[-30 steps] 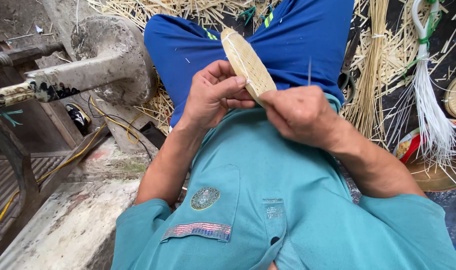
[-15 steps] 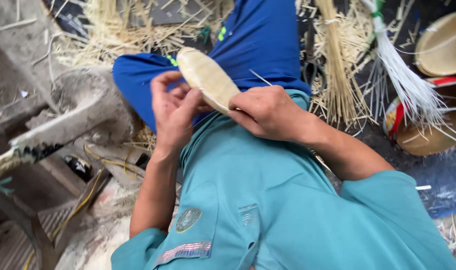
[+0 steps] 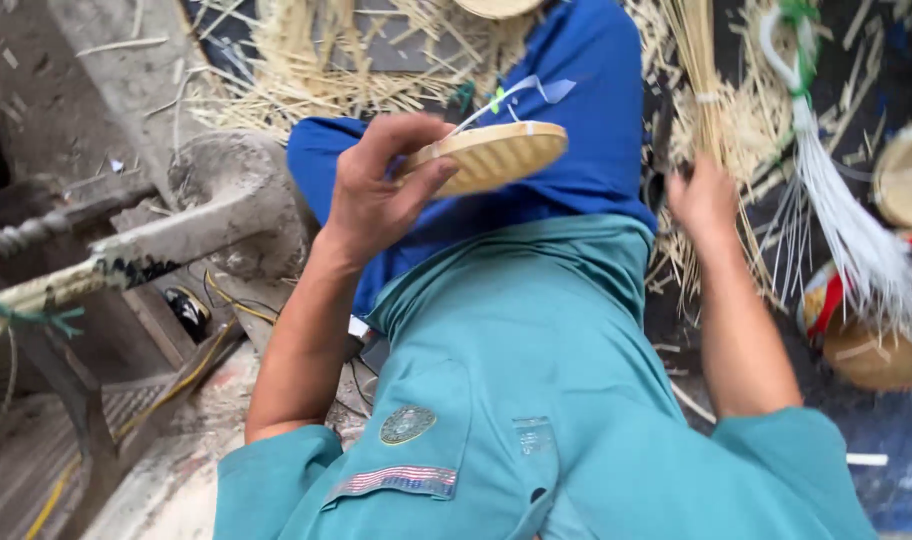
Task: The person weaves a white cord around the rim of a bamboo tray by hand, pulls it tight, and trims the excess with shears. They repeat this process on several trays, weaving the cord through the bamboo slats and around the circular frame.
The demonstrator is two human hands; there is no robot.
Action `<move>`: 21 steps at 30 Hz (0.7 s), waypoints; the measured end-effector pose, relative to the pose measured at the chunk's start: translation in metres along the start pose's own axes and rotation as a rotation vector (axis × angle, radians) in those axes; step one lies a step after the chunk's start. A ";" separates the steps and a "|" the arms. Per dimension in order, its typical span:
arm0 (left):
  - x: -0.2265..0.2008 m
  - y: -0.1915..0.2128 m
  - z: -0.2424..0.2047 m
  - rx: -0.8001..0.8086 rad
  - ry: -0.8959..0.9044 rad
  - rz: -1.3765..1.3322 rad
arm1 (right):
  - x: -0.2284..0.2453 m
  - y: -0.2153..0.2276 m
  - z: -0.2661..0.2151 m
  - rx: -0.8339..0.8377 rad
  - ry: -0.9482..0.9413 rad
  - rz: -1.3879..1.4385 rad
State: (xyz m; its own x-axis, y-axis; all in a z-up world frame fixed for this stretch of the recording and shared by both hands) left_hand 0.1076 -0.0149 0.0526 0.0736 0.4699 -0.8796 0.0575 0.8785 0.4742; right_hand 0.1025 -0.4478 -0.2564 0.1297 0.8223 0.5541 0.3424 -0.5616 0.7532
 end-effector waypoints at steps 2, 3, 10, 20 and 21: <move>0.020 0.000 -0.004 -0.008 0.105 -0.068 | -0.100 -0.075 -0.031 0.038 -0.078 -0.051; 0.033 -0.005 -0.008 0.015 0.201 -0.153 | -0.149 -0.111 -0.040 0.065 -0.189 -0.105; 0.092 -0.020 -0.031 0.015 0.396 -0.338 | -0.082 -0.088 -0.055 -0.085 -0.196 -0.062; 0.064 -0.001 -0.025 -0.002 0.317 -0.283 | 0.013 0.016 -0.056 0.163 -0.439 0.368; 0.059 0.000 -0.027 0.035 0.342 -0.224 | 0.028 0.036 -0.065 0.163 -0.479 0.378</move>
State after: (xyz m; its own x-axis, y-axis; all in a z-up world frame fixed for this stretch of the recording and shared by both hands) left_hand 0.0852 0.0154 -0.0007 -0.2795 0.2737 -0.9203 0.0685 0.9618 0.2652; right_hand 0.0582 -0.4513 -0.1911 0.6587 0.5406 0.5233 0.3237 -0.8315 0.4515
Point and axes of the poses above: each hand's wrist, its own z-axis towards the middle knuckle, its own y-axis out of the back of the hand, x = y × z, the point moved 10 cm from there along z, towards the middle knuckle, and after that the axes turned 10 degrees about z, right-handed, at the moved point
